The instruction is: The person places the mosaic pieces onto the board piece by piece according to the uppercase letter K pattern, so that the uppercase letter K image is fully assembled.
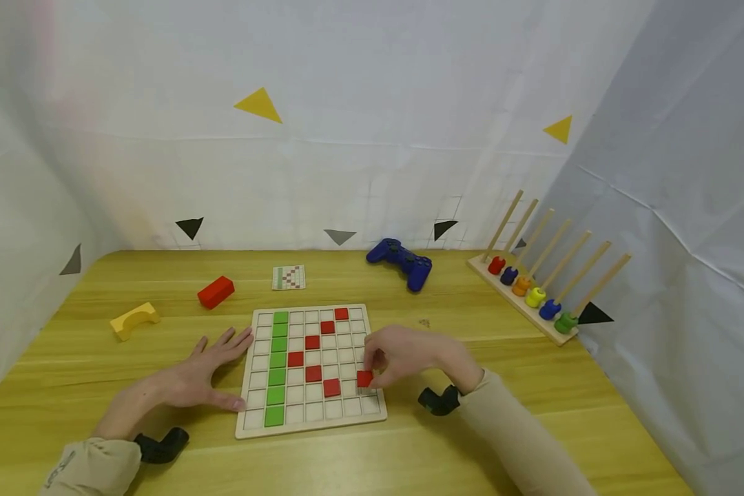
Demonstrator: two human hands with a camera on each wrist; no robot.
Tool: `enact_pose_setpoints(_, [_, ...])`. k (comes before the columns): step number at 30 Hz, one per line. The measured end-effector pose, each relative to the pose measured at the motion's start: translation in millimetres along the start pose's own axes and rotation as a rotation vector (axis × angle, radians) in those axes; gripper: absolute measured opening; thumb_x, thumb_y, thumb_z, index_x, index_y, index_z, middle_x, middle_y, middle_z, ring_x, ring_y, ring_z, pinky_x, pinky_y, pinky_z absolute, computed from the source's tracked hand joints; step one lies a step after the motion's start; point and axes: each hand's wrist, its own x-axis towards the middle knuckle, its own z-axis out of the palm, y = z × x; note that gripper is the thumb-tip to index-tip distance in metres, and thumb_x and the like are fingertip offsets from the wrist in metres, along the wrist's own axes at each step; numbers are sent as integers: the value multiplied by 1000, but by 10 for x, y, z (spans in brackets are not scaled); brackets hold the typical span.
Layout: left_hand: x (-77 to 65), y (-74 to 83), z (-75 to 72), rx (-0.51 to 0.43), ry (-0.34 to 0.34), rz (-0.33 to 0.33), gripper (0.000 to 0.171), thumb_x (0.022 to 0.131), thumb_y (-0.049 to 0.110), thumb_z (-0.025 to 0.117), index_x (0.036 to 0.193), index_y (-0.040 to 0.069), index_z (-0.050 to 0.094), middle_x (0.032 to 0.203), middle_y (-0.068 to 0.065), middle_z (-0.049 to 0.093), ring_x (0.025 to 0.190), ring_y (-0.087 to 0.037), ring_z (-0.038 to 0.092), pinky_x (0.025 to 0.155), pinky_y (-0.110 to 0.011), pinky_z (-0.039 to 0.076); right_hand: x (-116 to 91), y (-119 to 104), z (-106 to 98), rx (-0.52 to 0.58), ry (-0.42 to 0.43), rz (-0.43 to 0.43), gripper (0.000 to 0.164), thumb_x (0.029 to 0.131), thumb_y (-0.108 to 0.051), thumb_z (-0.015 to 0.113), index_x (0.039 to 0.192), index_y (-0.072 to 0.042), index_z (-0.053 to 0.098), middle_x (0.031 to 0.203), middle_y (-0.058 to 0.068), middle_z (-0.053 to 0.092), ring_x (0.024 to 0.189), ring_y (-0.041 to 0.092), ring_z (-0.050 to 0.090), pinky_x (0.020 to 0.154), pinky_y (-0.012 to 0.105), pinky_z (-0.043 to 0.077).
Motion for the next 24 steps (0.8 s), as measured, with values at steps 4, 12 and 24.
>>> enact_pose_setpoints(4, [3, 7, 2, 0, -5, -4, 114, 77, 51, 82, 160, 7, 18, 168, -16, 5, 151, -47, -8, 114, -71, -14, 67, -86, 28, 31, -29, -2, 14, 84, -29, 81, 90, -19, 73, 84, -10, 62, 73, 1, 53, 67, 17, 47])
enact_pose_setpoints(12, [1, 3, 5, -4, -3, -3, 114, 77, 51, 81, 160, 7, 17, 168, -16, 5, 151, -47, -8, 113, -71, -14, 117, -177, 120, 40, -94, 2, 16, 82, -29, 83, 89, -21, 72, 84, -13, 62, 73, 0, 53, 66, 15, 48])
enact_pose_setpoints(24, [-8, 12, -4, -3, 1, 11, 114, 77, 51, 82, 160, 5, 18, 168, -17, 5, 151, -48, -8, 113, -71, -15, 147, -285, 182, 4, -129, 11, 14, 83, -26, 83, 87, -21, 70, 85, -12, 62, 74, 0, 53, 68, 14, 48])
